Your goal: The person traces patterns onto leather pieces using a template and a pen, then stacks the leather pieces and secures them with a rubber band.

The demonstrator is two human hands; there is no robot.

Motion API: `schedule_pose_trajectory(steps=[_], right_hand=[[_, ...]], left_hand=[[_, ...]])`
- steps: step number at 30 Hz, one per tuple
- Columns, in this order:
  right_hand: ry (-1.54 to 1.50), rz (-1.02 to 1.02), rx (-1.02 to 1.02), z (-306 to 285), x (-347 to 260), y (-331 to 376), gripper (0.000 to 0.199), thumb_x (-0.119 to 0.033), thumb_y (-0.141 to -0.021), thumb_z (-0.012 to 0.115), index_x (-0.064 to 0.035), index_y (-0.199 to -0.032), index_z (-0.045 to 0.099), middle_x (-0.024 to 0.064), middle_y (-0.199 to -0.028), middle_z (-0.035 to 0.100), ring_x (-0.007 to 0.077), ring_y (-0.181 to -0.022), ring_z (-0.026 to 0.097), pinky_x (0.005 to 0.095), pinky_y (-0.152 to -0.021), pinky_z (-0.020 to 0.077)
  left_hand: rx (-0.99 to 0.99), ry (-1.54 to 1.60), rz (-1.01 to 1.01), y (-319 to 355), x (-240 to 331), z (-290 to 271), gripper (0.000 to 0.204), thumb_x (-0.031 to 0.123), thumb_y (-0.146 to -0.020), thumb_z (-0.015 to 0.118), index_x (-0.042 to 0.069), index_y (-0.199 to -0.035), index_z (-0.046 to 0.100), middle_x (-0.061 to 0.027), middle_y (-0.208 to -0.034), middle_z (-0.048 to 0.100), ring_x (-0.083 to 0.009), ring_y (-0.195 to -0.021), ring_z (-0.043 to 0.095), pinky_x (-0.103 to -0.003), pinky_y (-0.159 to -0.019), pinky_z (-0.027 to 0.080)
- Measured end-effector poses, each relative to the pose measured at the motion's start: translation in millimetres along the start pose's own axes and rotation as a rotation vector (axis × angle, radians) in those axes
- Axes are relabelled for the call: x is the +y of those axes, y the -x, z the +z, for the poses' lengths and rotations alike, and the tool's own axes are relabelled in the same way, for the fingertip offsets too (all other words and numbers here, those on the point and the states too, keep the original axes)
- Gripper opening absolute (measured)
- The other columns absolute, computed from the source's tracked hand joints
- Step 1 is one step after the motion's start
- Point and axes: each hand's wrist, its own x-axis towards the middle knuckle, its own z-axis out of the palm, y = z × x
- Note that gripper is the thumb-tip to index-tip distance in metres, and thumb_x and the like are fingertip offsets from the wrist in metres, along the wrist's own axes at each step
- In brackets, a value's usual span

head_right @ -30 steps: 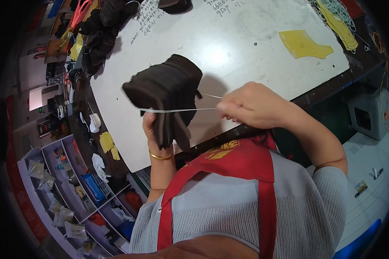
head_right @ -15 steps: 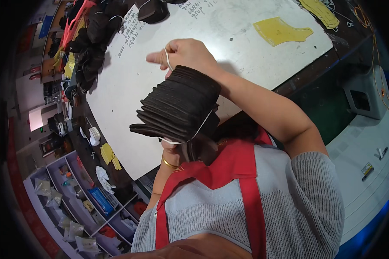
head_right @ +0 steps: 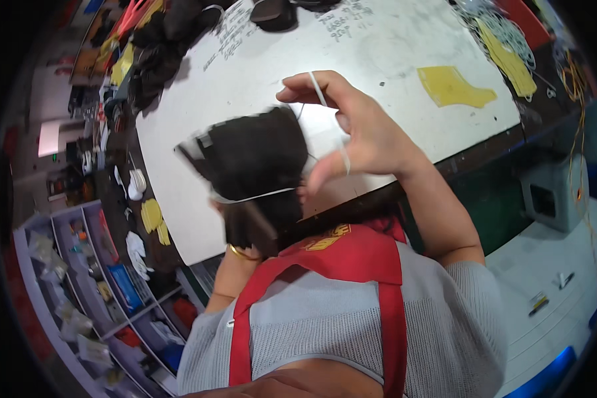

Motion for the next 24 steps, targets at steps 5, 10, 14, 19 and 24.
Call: schedule_pose_trajectory(steps=[5, 10, 14, 19, 24], right_hand=[[0.659, -0.015, -0.537, 13, -64, -32, 0.106, -0.053, -0.051, 0.093, -0.0062, -0.137, 0.054, 0.0101, -0.124, 0.068, 0.0276, -0.101, 0.071, 0.0357, -0.078, 0.0569], [0.670, -0.109, -0.667, 29, -88, -31, 0.083, -0.047, -0.056, 0.091, -0.0051, -0.123, 0.066, 0.0112, -0.104, 0.075, 0.0311, -0.085, 0.076, 0.0351, -0.069, 0.0598], [0.569, -0.187, -0.754, 34, -81, -33, 0.059, -0.032, -0.057, 0.088, -0.0070, -0.107, 0.071, 0.0092, -0.097, 0.074, 0.0277, -0.076, 0.075, 0.0328, -0.062, 0.0583], [0.822, -0.268, -0.806, 42, -63, -27, 0.035, -0.019, -0.062, 0.081, -0.0127, -0.091, 0.063, -0.0012, -0.090, 0.062, 0.0196, -0.072, 0.066, 0.0323, -0.053, 0.0516], [0.972, -0.408, -0.792, 48, -61, -23, 0.021, -0.022, -0.069, 0.079, -0.0089, -0.078, 0.065, 0.0028, -0.099, 0.061, 0.0186, -0.093, 0.064, 0.0308, -0.054, 0.0534]], left_hand=[[-0.026, -0.154, -0.327, 8, 29, 22, 0.097, 0.023, -0.073, 0.083, 0.006, -0.157, 0.036, -0.0128, -0.149, 0.053, -0.0276, -0.136, 0.054, -0.041, -0.117, 0.042], [-0.227, -0.476, -0.365, -1, 25, 13, 0.088, 0.025, -0.079, 0.084, 0.004, -0.153, 0.041, -0.0121, -0.148, 0.054, -0.0222, -0.138, 0.049, -0.038, -0.118, 0.037], [-0.378, -0.682, -0.096, -7, 5, 7, 0.086, 0.023, -0.082, 0.082, 0.003, -0.150, 0.032, -0.0097, -0.137, 0.055, -0.0182, -0.133, 0.048, -0.035, -0.114, 0.037], [0.001, -0.703, -0.069, -4, -1, -4, 0.085, 0.023, -0.080, 0.080, 0.002, -0.146, 0.031, -0.0135, -0.128, 0.058, -0.0210, -0.123, 0.057, -0.033, -0.105, 0.046], [0.407, -0.530, 0.078, -27, 6, -35, 0.094, 0.034, -0.080, 0.084, -0.003, -0.145, 0.027, -0.0215, -0.126, 0.059, -0.0245, -0.114, 0.063, -0.037, -0.099, 0.051]])
